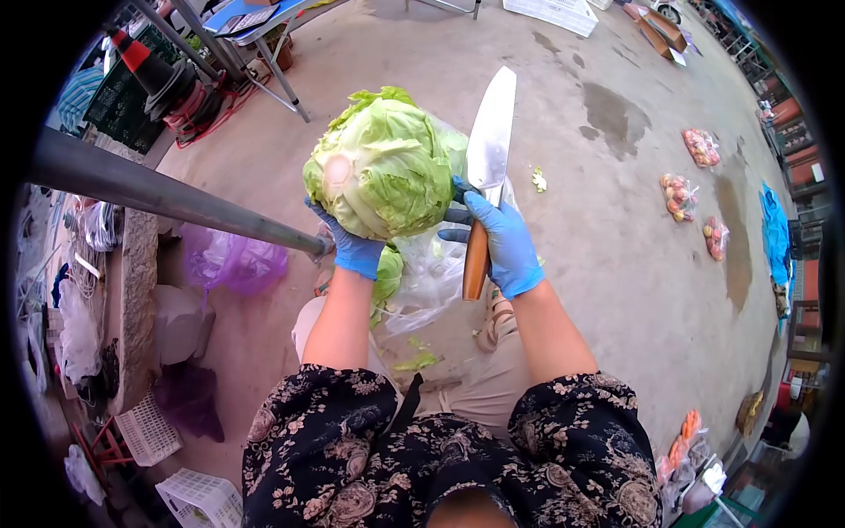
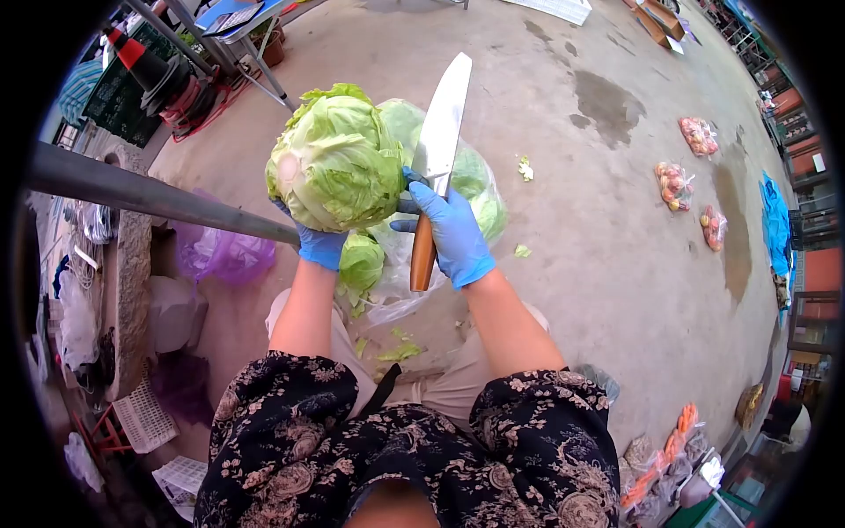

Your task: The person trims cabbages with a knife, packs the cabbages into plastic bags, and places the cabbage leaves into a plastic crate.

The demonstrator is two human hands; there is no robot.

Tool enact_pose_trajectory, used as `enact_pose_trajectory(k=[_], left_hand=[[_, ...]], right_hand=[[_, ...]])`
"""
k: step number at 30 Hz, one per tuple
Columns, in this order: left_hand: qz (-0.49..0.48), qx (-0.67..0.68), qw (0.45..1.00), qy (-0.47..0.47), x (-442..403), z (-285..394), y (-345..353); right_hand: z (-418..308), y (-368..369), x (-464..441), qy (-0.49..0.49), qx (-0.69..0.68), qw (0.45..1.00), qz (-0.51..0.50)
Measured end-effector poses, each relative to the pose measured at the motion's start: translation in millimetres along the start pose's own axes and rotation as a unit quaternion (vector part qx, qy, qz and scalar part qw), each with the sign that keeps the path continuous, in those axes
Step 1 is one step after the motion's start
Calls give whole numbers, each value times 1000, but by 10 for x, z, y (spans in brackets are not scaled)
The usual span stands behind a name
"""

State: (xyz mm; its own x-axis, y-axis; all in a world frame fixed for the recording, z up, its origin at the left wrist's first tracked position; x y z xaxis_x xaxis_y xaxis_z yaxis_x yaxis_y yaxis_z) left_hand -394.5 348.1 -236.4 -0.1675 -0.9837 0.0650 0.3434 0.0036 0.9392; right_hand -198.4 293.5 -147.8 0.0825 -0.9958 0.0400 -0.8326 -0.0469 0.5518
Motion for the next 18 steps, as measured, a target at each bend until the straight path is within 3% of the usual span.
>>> enact_pose_trajectory(k=[3,6,8,12,15,18], left_hand=[[-14,3,1000,-7,-84,10,-204],[69,-24,997,-33,160,20,144],[26,-16,999,-17,-17,52,-255],[-5,-10,1000,-8,159,40,223],[-33,23,999,-26,225,80,195],[-47,27,997,-46,334,207,140]], right_hand=[[11,7,37,9,20,1000,4],[-17,86,94,-10,-11,1000,22],[-92,140,134,5,-64,998,-15],[-321,231,277,-11,-114,993,-39],[-525,301,573,-4,-142,989,-48],[-487,325,1082,24,-85,996,-4]])
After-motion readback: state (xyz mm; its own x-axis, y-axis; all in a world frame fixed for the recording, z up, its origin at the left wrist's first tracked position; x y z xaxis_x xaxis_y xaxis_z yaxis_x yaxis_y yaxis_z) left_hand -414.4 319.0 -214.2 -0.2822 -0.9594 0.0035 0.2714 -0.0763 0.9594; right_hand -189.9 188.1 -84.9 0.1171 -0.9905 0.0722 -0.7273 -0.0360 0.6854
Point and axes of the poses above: each hand's wrist, its own x-axis away from the middle knuckle, its own y-axis out of the palm, z = x × y, the point moved 3 cm from there along -x, towards the middle knuckle, and after that the axes turned 12 degrees about -y, right-handed, at the moved point
